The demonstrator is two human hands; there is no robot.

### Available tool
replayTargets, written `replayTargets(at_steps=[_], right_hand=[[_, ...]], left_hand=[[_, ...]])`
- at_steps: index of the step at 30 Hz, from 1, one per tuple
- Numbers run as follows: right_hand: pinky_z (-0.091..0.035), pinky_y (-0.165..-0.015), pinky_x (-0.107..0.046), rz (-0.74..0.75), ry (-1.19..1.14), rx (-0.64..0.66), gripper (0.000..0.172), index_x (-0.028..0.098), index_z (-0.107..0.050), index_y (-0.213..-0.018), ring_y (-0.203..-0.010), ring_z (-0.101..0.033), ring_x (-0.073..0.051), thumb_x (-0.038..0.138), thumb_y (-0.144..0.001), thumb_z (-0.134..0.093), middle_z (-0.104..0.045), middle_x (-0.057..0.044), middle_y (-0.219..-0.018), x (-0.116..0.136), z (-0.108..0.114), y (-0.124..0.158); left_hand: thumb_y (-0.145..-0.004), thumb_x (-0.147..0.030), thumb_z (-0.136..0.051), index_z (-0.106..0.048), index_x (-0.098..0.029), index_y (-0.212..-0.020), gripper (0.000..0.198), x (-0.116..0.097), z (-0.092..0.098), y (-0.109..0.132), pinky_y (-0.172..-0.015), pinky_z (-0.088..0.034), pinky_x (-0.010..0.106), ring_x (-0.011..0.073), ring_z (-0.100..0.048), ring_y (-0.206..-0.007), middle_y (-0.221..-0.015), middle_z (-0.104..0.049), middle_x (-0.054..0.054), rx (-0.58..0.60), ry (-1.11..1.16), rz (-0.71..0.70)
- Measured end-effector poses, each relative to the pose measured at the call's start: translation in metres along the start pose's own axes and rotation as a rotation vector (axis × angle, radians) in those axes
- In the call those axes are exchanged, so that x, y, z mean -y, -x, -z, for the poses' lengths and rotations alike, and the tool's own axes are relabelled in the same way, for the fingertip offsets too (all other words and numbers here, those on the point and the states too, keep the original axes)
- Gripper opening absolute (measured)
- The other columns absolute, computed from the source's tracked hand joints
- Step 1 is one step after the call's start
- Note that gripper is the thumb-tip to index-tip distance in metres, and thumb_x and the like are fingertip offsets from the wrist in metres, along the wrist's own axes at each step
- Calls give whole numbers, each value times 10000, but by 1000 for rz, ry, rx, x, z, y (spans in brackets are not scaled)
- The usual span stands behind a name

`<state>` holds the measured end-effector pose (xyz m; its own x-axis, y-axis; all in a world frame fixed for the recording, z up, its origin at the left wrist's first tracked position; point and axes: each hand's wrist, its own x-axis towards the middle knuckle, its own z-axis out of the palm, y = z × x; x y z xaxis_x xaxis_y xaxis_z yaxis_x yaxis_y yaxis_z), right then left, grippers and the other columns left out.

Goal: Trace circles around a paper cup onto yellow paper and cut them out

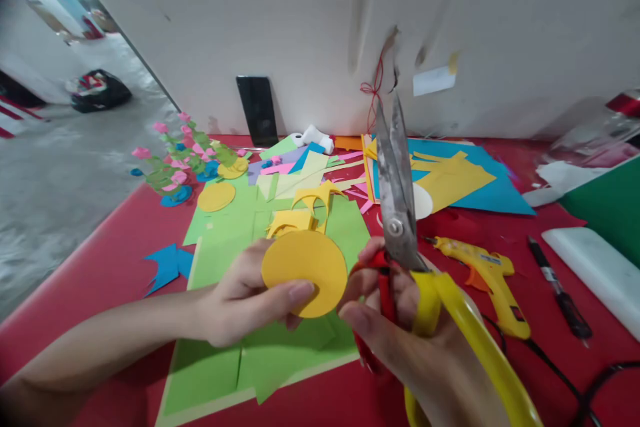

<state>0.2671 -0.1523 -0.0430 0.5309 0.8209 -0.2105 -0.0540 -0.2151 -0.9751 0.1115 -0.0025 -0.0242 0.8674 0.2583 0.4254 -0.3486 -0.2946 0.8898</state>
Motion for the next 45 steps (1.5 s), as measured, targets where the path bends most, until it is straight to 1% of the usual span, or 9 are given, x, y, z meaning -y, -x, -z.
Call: replayTargets(at_steps=[4,9,13,16,23,30,35,42,45], right_hand=[[-549,-564,-167,-25,30,37,302,306,-594,-847,-647,-617,-142,359,-598,-756,-626,30,-743,14,-15,-7],[-510,-545,-112,-1,-80,-22,348,285,-529,-868,-611,-592,-83,243,-579,-718,-573,84,-666,23,-33,-16],[-322,-300,-96,60,7,-52,268,215,-547,-805,-387,-383,-23,251,-587,-699,-523,78,-605,29,-28,-15],[-245,-287,-110,48,-12,-2,235,199,-528,-809,-365,-282,-2,216,-623,-671,-500,78,-609,37,-26,-12],[-399,-401,-160,-65,-124,106,250,224,-518,-829,-497,-462,-74,198,-638,-678,-521,56,-647,37,-23,-9],[-412,-442,-77,-47,-114,151,301,252,-528,-890,-511,-486,-34,150,-660,-693,-533,86,-643,33,-20,-7],[-433,-442,-96,-45,-135,116,289,252,-516,-872,-504,-501,-49,150,-652,-673,-524,86,-629,34,-21,-7],[-464,-469,-163,-2,36,-63,248,226,-536,-782,-551,-526,-102,221,-566,-656,-528,47,-621,41,-28,-9],[-402,-411,-162,53,81,-120,253,220,-548,-793,-508,-471,-84,276,-576,-666,-527,37,-640,44,-28,-10]], left_hand=[[-887,-179,-427,-486,-114,-527,370,4,-7,1,-474,-360,164,52,-439,-475,-501,-495,-5,38,8,43],[-904,-202,-423,-483,-117,-552,367,9,-10,3,-490,-355,146,40,-435,-494,-527,-486,-20,63,57,129],[-919,-313,-414,-503,-117,-636,356,11,-8,3,-469,-353,152,47,-426,-490,-560,-491,-12,131,154,321],[-918,-397,-395,-516,-111,-689,386,13,-6,3,-465,-363,175,61,-423,-482,-572,-488,1,217,230,388],[-928,-512,-234,-527,-113,-673,557,15,-4,3,-517,-399,208,87,-456,-523,-612,-495,33,306,241,261],[-893,-600,-190,-406,-156,-546,603,20,5,2,-530,-361,237,105,-430,-514,-526,-424,5,171,52,187],[-885,-612,-197,-448,-141,-540,635,19,11,-2,-581,-374,266,119,-454,-551,-551,-467,24,180,3,205],[-842,-300,-553,-521,-128,-745,199,4,9,-11,-453,-388,166,62,-470,-497,-611,-508,-16,31,26,303],[-820,-289,-589,-492,-130,-730,207,3,7,-11,-404,-389,140,43,-460,-437,-591,-501,-28,-21,165,386]])
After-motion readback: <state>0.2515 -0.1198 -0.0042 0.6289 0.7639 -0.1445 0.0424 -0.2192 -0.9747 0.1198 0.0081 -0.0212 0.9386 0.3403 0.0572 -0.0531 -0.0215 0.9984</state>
